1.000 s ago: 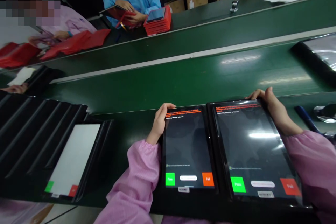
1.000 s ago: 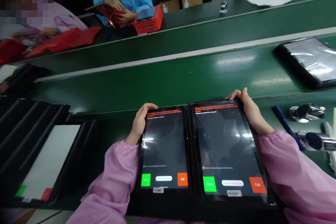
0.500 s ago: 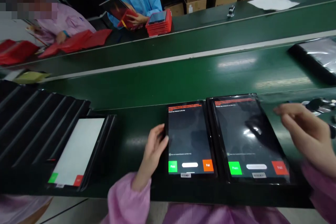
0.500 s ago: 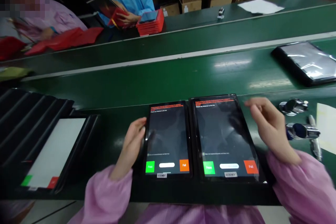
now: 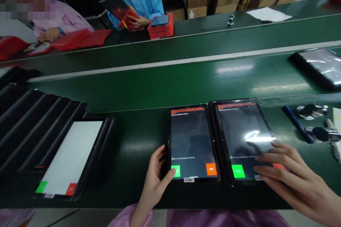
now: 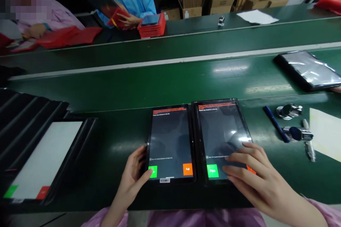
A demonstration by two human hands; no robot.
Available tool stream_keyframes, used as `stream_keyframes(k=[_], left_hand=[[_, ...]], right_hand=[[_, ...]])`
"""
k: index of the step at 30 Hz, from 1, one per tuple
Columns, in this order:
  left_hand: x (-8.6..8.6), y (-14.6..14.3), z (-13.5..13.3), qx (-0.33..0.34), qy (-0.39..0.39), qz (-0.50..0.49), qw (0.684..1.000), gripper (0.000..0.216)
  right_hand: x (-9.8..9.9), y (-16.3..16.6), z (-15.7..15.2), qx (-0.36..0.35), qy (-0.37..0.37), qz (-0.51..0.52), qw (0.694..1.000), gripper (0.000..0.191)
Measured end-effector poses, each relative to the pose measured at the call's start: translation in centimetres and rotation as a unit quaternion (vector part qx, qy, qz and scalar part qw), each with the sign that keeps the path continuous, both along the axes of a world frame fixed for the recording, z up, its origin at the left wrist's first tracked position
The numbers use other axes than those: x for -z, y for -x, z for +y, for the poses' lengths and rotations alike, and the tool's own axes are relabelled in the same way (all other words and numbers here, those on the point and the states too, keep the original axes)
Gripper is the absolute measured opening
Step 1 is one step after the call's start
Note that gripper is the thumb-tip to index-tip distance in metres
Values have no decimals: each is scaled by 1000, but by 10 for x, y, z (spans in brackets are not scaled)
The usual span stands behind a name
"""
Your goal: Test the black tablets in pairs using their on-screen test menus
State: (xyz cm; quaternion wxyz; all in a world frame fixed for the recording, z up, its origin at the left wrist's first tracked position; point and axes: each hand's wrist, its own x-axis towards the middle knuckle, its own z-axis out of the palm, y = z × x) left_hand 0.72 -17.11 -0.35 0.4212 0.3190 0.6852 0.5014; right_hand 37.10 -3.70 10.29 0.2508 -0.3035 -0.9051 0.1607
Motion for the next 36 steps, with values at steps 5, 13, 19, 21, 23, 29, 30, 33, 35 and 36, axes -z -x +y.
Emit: stream_keyframes(k=[5, 13, 19, 21, 23, 29, 30, 33, 35, 36], left_hand=[[1, 17, -2, 19, -44, 2, 999, 69], [-44, 61, 93, 156, -80, 282, 943, 47], [-47, 50, 154, 214, -98, 450, 862, 39], [-46, 48, 143, 220, -104, 479, 844, 35], [-46, 51, 125, 234, -118, 494, 829, 33], [-51, 63, 122, 190, -146, 525, 817, 36], [-51, 62, 128, 195, -144, 527, 815, 36], [-49, 56, 143, 221, -132, 540, 801, 37], [-48, 52, 146, 231, -127, 554, 789, 37], [-47, 51, 145, 233, -124, 561, 784, 37]], right_hand=[[2, 11, -9, -62, -72, -61, 994, 21], [-14, 36, 52, -83, -167, -79, 979, 35], [16, 63, 125, 48, -146, -164, 974, 58], [21, 61, 126, 28, -136, -163, 977, 56], [18, 55, 118, -10, -133, -142, 981, 51], [8, 54, 115, 35, -173, -98, 979, 50], [9, 58, 118, 41, -181, -101, 977, 52], [16, 66, 124, 35, -200, -118, 972, 57], [19, 68, 126, 30, -204, -133, 969, 59], [21, 68, 125, 28, -203, -141, 969, 59]])
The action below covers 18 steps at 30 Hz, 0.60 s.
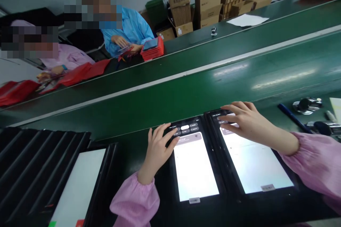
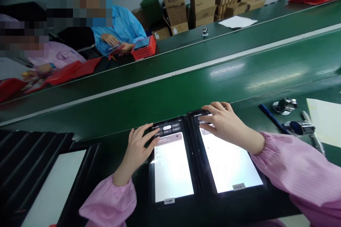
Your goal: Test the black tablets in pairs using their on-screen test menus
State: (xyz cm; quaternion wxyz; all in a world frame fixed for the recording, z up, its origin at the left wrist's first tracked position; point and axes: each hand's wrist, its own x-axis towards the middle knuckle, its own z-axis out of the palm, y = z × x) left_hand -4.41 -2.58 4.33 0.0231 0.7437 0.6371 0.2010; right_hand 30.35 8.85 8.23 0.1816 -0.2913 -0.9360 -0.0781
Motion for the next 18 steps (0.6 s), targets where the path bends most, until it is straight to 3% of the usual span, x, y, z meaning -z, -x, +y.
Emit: stream_keyframes(k=[13, 16, 18], left_hand=[[-1, -1, -5, 12, 5, 76, 997, 38], [-1, -1, -7, 3, 31, 48, 998, 39], [3, -1, -13, -20, 33, -25, 999, 41]], right_hand=[[5, -3, 3, -1, 55, -20, 998, 49], [5, -3, 6, 1, 83, -8, 997, 45], [3, -11, 6, 2, 105, 27, 994, 45]])
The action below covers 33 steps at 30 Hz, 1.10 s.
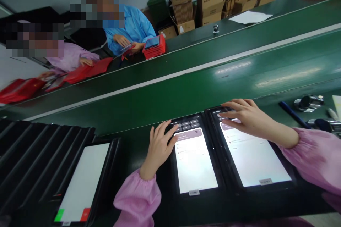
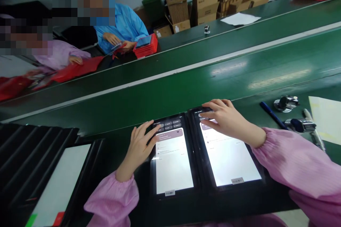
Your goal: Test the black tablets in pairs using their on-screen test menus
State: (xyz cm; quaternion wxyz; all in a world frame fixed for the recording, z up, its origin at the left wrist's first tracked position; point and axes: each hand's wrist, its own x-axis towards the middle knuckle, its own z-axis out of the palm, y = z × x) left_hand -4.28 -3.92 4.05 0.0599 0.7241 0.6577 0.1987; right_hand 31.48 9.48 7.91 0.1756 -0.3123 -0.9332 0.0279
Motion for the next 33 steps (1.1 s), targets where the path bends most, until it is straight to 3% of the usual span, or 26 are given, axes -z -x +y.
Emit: stream_keyframes(k=[2, 4, 7, 9, 10, 15, 20, 22, 27, 33], left_hand=[[6, -2, -12, -54, -28, -121, 991, 44], [13, -5, -25, -132, -56, -273, 951, 48], [23, -13, -30, -225, -42, -462, 857, 47], [26, -18, -16, -244, -24, -517, 820, 46], [27, -19, -5, -243, -21, -529, 813, 45], [25, -23, 50, -225, -15, -584, 780, 46], [23, -21, 50, -197, -18, -647, 736, 57], [24, -18, 43, -185, -13, -650, 737, 56], [24, -17, 36, -129, 17, -548, 826, 63], [21, -17, 35, -125, 39, -519, 844, 71]], right_hand=[[-1, -16, -3, 33, 34, 73, 996, 45], [2, -37, -8, 112, 106, 184, 971, 43], [16, -62, -12, 232, 265, 349, 868, 45], [30, -66, -8, 250, 339, 404, 812, 51], [37, -65, -3, 244, 362, 415, 798, 53], [55, -47, 20, 209, 426, 446, 759, 55], [52, -49, 14, 191, 449, 448, 749, 51], [50, -51, 9, 182, 455, 445, 750, 53], [45, -53, 6, 162, 469, 432, 753, 60], [41, -56, 4, 147, 478, 415, 760, 71]])
